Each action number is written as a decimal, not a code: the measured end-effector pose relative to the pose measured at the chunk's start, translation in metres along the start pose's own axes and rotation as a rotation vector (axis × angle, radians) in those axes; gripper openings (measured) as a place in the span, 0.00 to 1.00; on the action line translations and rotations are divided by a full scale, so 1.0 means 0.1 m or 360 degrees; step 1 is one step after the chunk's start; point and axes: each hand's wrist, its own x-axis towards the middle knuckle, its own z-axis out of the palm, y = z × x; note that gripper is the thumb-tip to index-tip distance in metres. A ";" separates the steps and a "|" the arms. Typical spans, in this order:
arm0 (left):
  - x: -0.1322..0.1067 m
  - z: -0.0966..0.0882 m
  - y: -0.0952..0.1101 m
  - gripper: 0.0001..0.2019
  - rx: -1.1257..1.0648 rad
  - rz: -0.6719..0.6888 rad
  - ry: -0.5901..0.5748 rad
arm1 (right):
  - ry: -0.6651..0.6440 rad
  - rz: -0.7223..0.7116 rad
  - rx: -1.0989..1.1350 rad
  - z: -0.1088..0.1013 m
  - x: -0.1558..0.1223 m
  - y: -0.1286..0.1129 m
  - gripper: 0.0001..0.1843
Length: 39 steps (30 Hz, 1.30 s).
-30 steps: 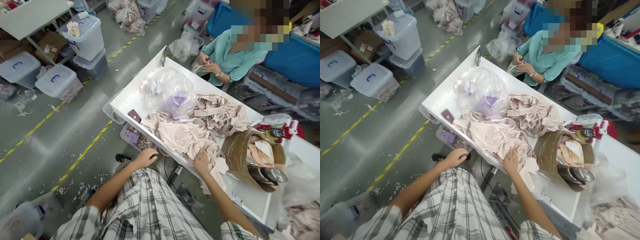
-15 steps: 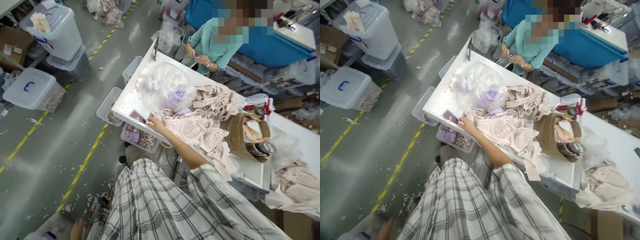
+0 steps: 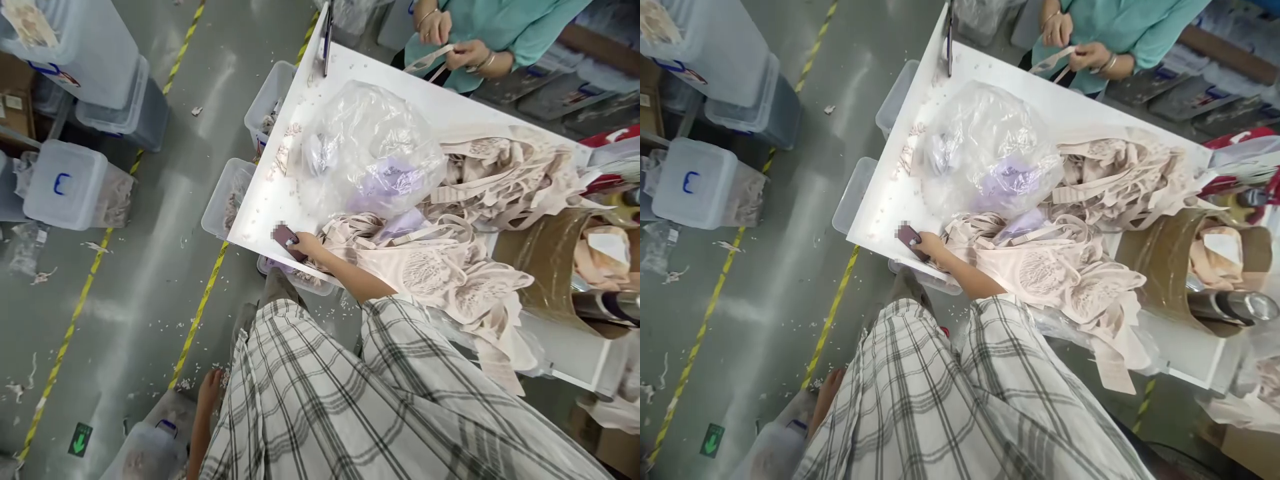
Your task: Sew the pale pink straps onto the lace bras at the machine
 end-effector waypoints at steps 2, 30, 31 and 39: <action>0.16 -0.09 0.01 0.11 -0.0020 -0.0121 0.0135 | -0.0032 0.0013 0.0307 -0.10 -0.06 0.00 0.21; 0.35 -0.97 2.52 0.15 -0.1060 0.1077 -0.0216 | -0.0070 -0.0081 0.2221 -0.35 -1.26 -1.14 0.15; 0.35 -1.01 2.55 0.15 -0.1076 0.1086 -0.0210 | -0.0067 -0.0116 0.2176 -0.38 -1.27 -1.15 0.14; 0.45 -1.13 2.73 0.18 -0.1251 0.1229 0.0018 | -0.0119 -0.0181 0.2166 -0.37 -1.45 -1.29 0.13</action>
